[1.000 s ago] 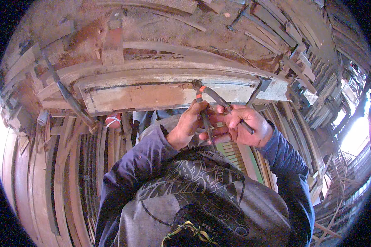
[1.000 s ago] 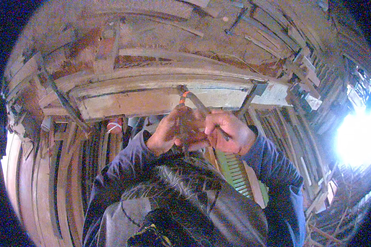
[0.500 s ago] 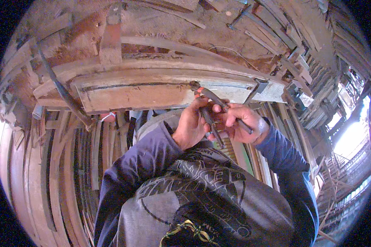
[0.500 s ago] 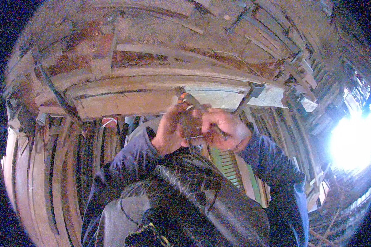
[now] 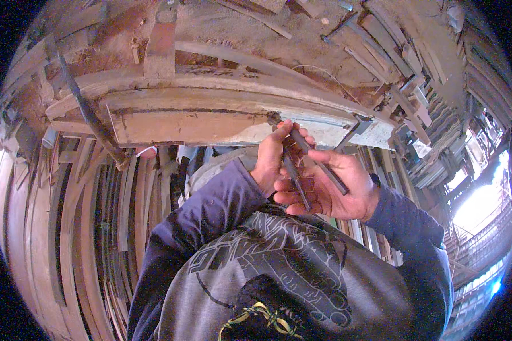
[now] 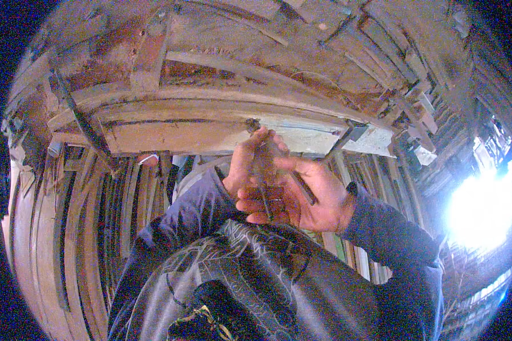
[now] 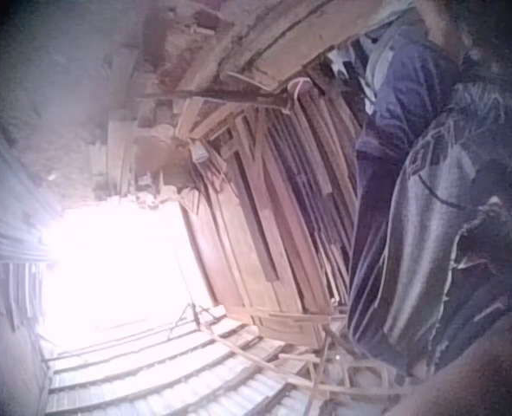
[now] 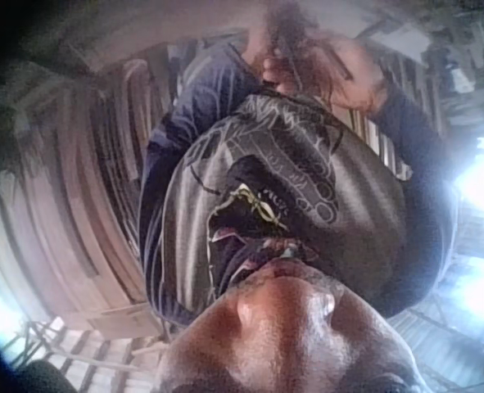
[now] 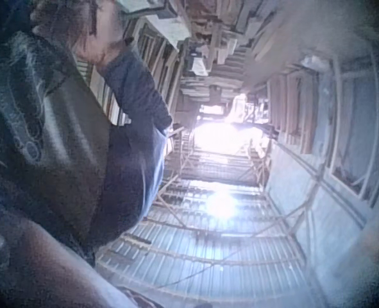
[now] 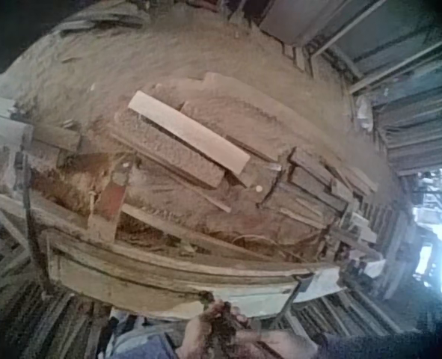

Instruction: The person uses a hammer and chisel to pry apart a wooden frame clamped to a workbench. They repeatedly strike the chisel to separate the pieces, then use pliers to remove nails from the disassembled wood.

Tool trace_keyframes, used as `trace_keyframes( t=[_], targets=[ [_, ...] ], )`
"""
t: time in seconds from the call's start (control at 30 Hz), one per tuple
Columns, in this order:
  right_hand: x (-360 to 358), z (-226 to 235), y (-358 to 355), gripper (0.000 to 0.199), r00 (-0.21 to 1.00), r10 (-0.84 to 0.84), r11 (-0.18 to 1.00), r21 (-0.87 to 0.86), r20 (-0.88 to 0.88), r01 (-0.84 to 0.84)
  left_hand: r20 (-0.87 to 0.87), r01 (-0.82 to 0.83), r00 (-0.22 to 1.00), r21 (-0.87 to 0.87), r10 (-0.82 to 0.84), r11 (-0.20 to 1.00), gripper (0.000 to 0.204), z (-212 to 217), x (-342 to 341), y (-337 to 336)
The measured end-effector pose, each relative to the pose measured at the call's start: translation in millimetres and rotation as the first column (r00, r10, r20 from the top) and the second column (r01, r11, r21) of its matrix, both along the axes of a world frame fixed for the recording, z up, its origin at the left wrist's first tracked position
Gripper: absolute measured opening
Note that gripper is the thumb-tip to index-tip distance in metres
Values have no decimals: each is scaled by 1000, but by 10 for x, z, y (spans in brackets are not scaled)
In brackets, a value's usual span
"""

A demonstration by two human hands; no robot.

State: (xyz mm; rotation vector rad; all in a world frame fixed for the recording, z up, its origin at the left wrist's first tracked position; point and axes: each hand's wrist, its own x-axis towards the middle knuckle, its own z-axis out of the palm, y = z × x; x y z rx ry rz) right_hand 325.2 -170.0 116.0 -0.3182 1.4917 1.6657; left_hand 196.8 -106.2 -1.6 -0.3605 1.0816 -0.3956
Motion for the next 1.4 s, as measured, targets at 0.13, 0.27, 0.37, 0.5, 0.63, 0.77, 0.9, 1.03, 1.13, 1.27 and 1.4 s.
trace_keyframes(
  t=[0.13,0.27,0.37,0.5,0.63,0.77,0.9,1.03,1.13,1.27,1.4],
  targets=[
    [-58,-7,98,39,1000,-24,999,-41,-6,24,-49,-2,999,-32,0,999,31,-18,32,29],
    [-150,-85,38,16,972,-164,975,-175,-169,134,136,210,970,-43,-202,977,39,-1,-37,165],
    [-221,-119,-108,8,955,-220,973,-109,-199,202,-7,514,612,763,-791,391,36,64,-206,510],
    [-547,-108,-415,18,999,17,998,65,39,-20,-745,-49,580,372,-330,-927,30,-265,-50,1080],
    [-819,-279,-925,25,965,149,974,140,215,-181,-820,-38,540,203,-191,-978,27,-542,67,1169],
    [-953,-619,-1373,32,786,340,852,185,516,-489,-803,-70,535,268,-263,-961,28,-582,41,1091],
    [-1097,-859,-1590,36,637,363,780,152,680,-607,-689,-163,583,420,-431,-893,31,-483,-69,1060],
    [-1216,-887,-1638,35,491,323,753,96,809,-652,-345,-219,604,795,-718,-566,21,-331,-274,740],
    [-1239,-824,-1610,35,421,277,751,79,864,-656,-51,101,658,995,-751,22,25,-217,-371,555],
    [-1251,-715,-1536,36,338,247,699,74,908,-711,43,82,661,988,-749,129,23,-107,-371,530],
    [-1321,-621,-1551,51,95,295,620,-115,951,-776,-50,107,604,994,-795,19,21,-95,-352,527]
  ],
)
